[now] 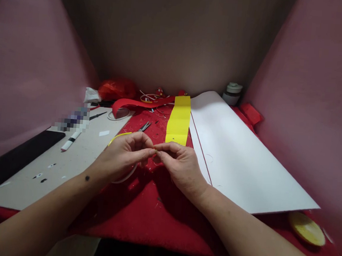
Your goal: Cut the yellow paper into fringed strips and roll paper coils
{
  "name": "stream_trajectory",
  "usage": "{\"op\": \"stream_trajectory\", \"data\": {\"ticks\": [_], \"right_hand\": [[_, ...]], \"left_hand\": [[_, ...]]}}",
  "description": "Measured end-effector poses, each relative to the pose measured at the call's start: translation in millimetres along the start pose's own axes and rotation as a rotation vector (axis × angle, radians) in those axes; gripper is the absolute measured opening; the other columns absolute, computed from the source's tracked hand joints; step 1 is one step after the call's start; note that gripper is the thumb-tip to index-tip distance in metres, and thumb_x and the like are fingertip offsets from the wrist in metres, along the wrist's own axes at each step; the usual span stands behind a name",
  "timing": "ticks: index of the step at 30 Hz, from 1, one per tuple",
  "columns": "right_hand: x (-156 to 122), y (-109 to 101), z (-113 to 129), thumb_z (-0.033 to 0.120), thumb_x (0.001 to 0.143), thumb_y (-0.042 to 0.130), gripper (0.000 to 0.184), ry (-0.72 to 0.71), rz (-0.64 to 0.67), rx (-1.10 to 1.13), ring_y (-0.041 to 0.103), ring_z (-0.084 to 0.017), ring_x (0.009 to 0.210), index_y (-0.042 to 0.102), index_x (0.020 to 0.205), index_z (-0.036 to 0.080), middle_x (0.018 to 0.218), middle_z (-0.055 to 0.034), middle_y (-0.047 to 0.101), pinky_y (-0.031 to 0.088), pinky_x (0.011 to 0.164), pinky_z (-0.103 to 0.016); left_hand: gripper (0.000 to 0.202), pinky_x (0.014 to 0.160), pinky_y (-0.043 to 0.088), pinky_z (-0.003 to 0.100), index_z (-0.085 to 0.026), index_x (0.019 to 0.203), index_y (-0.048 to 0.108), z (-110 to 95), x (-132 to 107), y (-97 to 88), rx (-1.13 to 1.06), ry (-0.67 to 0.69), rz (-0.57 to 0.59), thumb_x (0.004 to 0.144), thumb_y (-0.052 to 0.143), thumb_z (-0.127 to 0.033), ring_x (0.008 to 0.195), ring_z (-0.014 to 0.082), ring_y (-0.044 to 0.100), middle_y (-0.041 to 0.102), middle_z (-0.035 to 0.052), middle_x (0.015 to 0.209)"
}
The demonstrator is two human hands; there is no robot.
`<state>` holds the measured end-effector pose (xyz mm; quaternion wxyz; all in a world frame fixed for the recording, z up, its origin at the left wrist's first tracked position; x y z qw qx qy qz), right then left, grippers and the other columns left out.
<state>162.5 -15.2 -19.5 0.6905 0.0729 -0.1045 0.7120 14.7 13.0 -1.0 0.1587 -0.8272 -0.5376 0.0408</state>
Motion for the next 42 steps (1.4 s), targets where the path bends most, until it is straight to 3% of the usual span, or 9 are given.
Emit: {"op": "stream_trajectory", "data": {"ticks": [8,20,30,42], "right_hand": [[0.1,1.4,-3.4,0.021,0.069,0.072,0.008,0.042,-0.088,0.135,0.066,-0.014,0.066,0.067,0.075,0.019,0.07,-0.0001,0.069,0.056,0.067,-0.029],[-0.1,0.7,-2.3,0.018,0.069,0.072,0.006,0.055,-0.113,0.156,0.067,-0.014,0.066,0.067,0.072,0.019,0.069,-0.0004,0.069,0.057,0.068,-0.03],[-0.4,0.1,-1.2,0.018,0.07,0.071,0.004,0.085,-0.124,0.15,0.067,-0.015,0.068,0.068,0.074,0.018,0.072,-0.0023,0.07,0.055,0.069,-0.029],[-0.7,0.0,-1.8,0.014,0.073,0.065,0.004,-0.021,-0.146,0.002,0.064,-0.012,0.066,0.067,0.076,0.016,0.073,-0.0011,0.07,0.053,0.064,-0.023]], "left_hand": [[0.009,0.064,0.044,0.024,-0.017,0.081,0.057,5.7,-1.4,3.0,0.201,0.113,-0.059,0.081,0.054,-0.025,0.07,0.0128,0.057,0.062,0.0018,0.076],[0.006,0.065,0.043,0.022,-0.017,0.082,0.057,-3.9,-6.6,4.9,0.376,0.21,-0.099,0.082,0.051,-0.019,0.07,0.0113,0.058,0.062,0.0002,0.077],[0.008,0.068,0.044,0.024,-0.017,0.085,0.058,-3.5,-7.4,5.7,0.426,0.216,-0.124,0.082,0.05,-0.018,0.073,0.0126,0.058,0.063,0.0023,0.081],[0.006,0.061,0.044,0.022,-0.016,0.081,0.058,-1.9,-5.1,7.2,0.401,0.18,-0.14,0.081,0.052,-0.017,0.067,0.0117,0.059,0.064,0.0017,0.076]]}}
Point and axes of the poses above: each hand's wrist, its own x-axis towards the middle knuckle, its own y-axis out of the palm, z = x × y, the point moved 2 cm from there along x, towards the middle knuckle
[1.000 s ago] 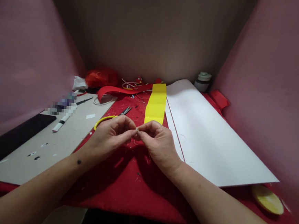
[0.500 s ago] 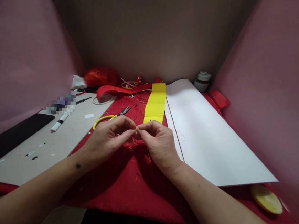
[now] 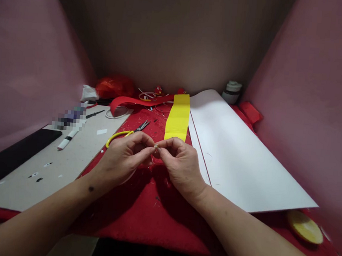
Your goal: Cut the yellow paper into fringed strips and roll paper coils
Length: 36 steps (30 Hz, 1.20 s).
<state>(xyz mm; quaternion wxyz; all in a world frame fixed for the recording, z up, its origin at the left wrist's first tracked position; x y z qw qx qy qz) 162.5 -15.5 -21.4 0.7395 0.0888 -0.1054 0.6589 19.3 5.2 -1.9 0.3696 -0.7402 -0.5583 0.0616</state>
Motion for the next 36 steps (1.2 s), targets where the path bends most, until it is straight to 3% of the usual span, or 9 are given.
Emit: {"op": "stream_trajectory", "data": {"ticks": [13,23,36], "right_hand": [[-0.5,0.6,-1.6,0.011,0.075,0.06,0.006,-0.076,0.004,-0.091,0.061,-0.01,0.065,0.064,0.077,0.015,0.072,-0.0004,0.067,0.05,0.063,-0.022],[-0.3,1.9,-4.1,0.01,0.076,0.06,0.01,-0.146,0.029,-0.018,0.062,-0.009,0.068,0.064,0.082,0.017,0.076,0.0014,0.066,0.051,0.066,-0.021],[0.3,1.0,-3.8,0.013,0.076,0.063,0.004,-0.117,0.0,-0.081,0.061,-0.011,0.068,0.064,0.077,0.016,0.074,-0.0005,0.067,0.05,0.066,-0.024]], "left_hand": [[0.007,0.059,0.044,0.02,-0.015,0.08,0.059,1.6,0.4,0.1,-0.04,-0.022,0.003,0.081,0.053,-0.017,0.063,0.0092,0.059,0.064,0.0004,0.073],[0.006,0.054,0.044,0.019,-0.016,0.084,0.057,1.6,-0.7,0.5,-0.11,-0.012,-0.015,0.081,0.053,-0.019,0.055,0.0076,0.057,0.062,-0.0018,0.069],[0.004,0.053,0.044,0.02,-0.017,0.081,0.055,0.9,-0.9,-0.2,-0.131,-0.065,0.026,0.081,0.052,-0.019,0.052,0.0092,0.059,0.061,-0.0029,0.061]]}}
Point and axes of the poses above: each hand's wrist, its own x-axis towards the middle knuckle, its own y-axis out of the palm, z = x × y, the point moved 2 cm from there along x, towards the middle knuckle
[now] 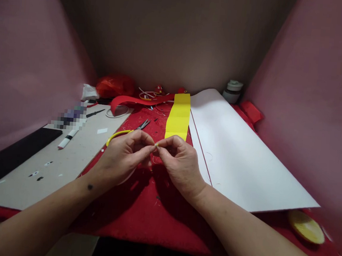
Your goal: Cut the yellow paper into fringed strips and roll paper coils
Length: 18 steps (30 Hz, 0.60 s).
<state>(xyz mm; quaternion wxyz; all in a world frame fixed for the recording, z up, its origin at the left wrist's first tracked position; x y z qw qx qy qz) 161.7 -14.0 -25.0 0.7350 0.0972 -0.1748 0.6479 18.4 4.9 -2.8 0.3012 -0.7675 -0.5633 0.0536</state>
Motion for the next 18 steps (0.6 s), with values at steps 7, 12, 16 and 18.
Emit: {"op": "stream_trajectory", "data": {"ticks": [7,12,16,18], "right_hand": [[-1.4,-0.5,2.2,0.013,0.075,0.063,0.005,-0.019,-0.007,-0.049,0.062,-0.012,0.068,0.065,0.075,0.017,0.073,-0.0003,0.068,0.051,0.065,-0.025],[-0.9,-0.7,3.7,0.014,0.075,0.063,0.005,0.017,0.007,-0.056,0.063,-0.012,0.068,0.065,0.076,0.018,0.074,-0.0009,0.068,0.051,0.066,-0.026],[-0.8,-0.2,3.6,0.016,0.075,0.063,0.003,0.057,0.027,-0.037,0.062,-0.013,0.066,0.065,0.075,0.017,0.073,-0.0013,0.068,0.051,0.064,-0.025],[-0.5,-0.2,3.5,0.017,0.075,0.062,0.003,0.071,0.041,-0.034,0.061,-0.012,0.064,0.065,0.075,0.017,0.072,-0.0013,0.068,0.05,0.062,-0.025]], "left_hand": [[0.006,0.05,0.043,0.02,-0.016,0.078,0.057,-2.8,1.0,-1.0,0.002,-0.037,0.028,0.08,0.051,-0.018,0.05,0.0097,0.057,0.06,-0.0025,0.059],[0.006,0.051,0.042,0.019,-0.017,0.079,0.056,-0.5,-0.2,-1.0,-0.012,-0.019,0.038,0.08,0.05,-0.018,0.053,0.0096,0.056,0.059,-0.0022,0.063],[0.006,0.052,0.041,0.02,-0.017,0.078,0.056,0.6,-0.4,-1.4,-0.004,-0.012,0.036,0.08,0.05,-0.019,0.054,0.0094,0.055,0.058,-0.0022,0.063],[0.006,0.052,0.04,0.02,-0.017,0.078,0.056,0.3,-0.2,-1.8,0.009,-0.012,0.033,0.08,0.051,-0.019,0.054,0.0092,0.054,0.057,-0.0024,0.062]]}}
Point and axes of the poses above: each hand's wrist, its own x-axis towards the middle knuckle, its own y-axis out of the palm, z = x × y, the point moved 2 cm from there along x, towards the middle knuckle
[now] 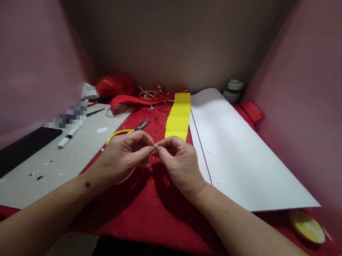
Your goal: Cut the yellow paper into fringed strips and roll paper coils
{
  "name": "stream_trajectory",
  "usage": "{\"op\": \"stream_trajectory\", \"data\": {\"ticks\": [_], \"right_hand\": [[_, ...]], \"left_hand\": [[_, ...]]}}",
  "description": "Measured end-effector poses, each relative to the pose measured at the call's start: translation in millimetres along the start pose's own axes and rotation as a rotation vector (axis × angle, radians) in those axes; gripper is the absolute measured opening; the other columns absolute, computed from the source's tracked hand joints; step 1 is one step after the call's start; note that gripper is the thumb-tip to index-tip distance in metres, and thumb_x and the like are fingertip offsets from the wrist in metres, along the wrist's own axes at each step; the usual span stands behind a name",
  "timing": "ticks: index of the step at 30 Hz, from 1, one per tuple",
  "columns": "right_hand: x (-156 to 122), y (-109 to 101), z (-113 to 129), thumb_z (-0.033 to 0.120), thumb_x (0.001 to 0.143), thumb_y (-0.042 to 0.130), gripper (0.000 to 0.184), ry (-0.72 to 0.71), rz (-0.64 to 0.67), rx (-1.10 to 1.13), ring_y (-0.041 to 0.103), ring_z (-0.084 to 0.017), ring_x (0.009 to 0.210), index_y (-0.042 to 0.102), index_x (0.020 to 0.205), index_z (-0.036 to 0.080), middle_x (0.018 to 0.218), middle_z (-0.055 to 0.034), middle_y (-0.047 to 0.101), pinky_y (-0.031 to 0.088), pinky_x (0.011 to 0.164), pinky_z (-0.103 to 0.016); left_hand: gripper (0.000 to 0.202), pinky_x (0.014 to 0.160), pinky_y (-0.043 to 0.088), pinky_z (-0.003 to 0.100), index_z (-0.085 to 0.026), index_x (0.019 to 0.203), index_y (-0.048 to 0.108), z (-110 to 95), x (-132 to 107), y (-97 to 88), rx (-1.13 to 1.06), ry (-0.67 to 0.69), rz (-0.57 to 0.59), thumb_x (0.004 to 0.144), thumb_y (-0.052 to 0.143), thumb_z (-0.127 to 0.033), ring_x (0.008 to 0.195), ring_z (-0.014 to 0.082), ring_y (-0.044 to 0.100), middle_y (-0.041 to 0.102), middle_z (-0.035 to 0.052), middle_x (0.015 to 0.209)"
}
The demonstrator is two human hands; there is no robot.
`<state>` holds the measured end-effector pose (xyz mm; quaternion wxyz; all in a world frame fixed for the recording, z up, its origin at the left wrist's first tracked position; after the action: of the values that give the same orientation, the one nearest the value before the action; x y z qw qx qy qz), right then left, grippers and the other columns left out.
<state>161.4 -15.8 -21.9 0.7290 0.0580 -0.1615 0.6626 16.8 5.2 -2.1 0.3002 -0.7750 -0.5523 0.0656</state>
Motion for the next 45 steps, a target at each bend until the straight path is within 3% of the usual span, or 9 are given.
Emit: {"op": "stream_trajectory", "data": {"ticks": [11,18,27,37,45], "right_hand": [[1.0,-2.0,1.6,0.018,0.077,0.061,0.005,0.016,0.021,-0.058,0.057,-0.011,0.062,0.064,0.073,0.016,0.068,-0.0006,0.064,0.046,0.061,-0.024],[1.1,-1.4,2.7,0.016,0.077,0.06,0.006,0.01,0.019,-0.089,0.058,-0.011,0.062,0.064,0.073,0.017,0.068,-0.0003,0.064,0.047,0.062,-0.025],[0.8,-1.3,0.4,0.019,0.078,0.061,0.006,0.068,0.078,0.018,0.062,-0.013,0.062,0.066,0.074,0.017,0.067,-0.001,0.067,0.049,0.062,-0.026],[1.2,-1.3,0.6,0.023,0.077,0.063,0.008,0.099,0.097,0.076,0.061,-0.013,0.061,0.066,0.072,0.017,0.067,-0.0011,0.067,0.051,0.062,-0.027],[3.2,-0.8,-3.5,0.023,0.073,0.069,0.006,0.171,0.182,0.27,0.062,-0.011,0.063,0.066,0.074,0.018,0.07,0.0,0.067,0.052,0.063,-0.025]], "left_hand": [[0.005,0.05,0.04,0.019,-0.016,0.075,0.056,-1.5,-0.1,-0.3,-0.008,-0.026,-0.004,0.078,0.052,-0.018,0.052,0.0087,0.053,0.056,-0.0029,0.06],[0.005,0.047,0.044,0.021,-0.017,0.077,0.055,2.1,0.2,1.9,-0.204,-0.156,0.055,0.077,0.055,-0.021,0.046,0.0107,0.056,0.056,-0.0034,0.053],[0.005,0.046,0.044,0.019,-0.014,0.07,0.054,-12.1,2.4,-1.7,-0.347,-0.284,0.084,0.073,0.058,-0.014,0.042,0.0073,0.052,0.054,-0.0048,0.049],[0.005,0.046,0.041,0.019,-0.014,0.069,0.055,-11.9,1.1,-3.2,-0.234,-0.23,0.088,0.074,0.056,-0.015,0.044,0.0078,0.052,0.055,-0.0043,0.049],[0.006,0.046,0.041,0.017,-0.014,0.068,0.054,-11.7,1.7,-6.2,-0.267,-0.218,0.119,0.073,0.056,-0.01,0.044,0.0061,0.05,0.054,-0.005,0.05]]}}
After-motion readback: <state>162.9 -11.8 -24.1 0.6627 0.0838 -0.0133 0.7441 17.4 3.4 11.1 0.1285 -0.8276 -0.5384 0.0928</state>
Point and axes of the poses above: each hand's wrist, its own x-axis towards the middle knuckle, its own y-axis out of the palm, z = x × y, the point moved 2 cm from there along x, towards the middle knuckle
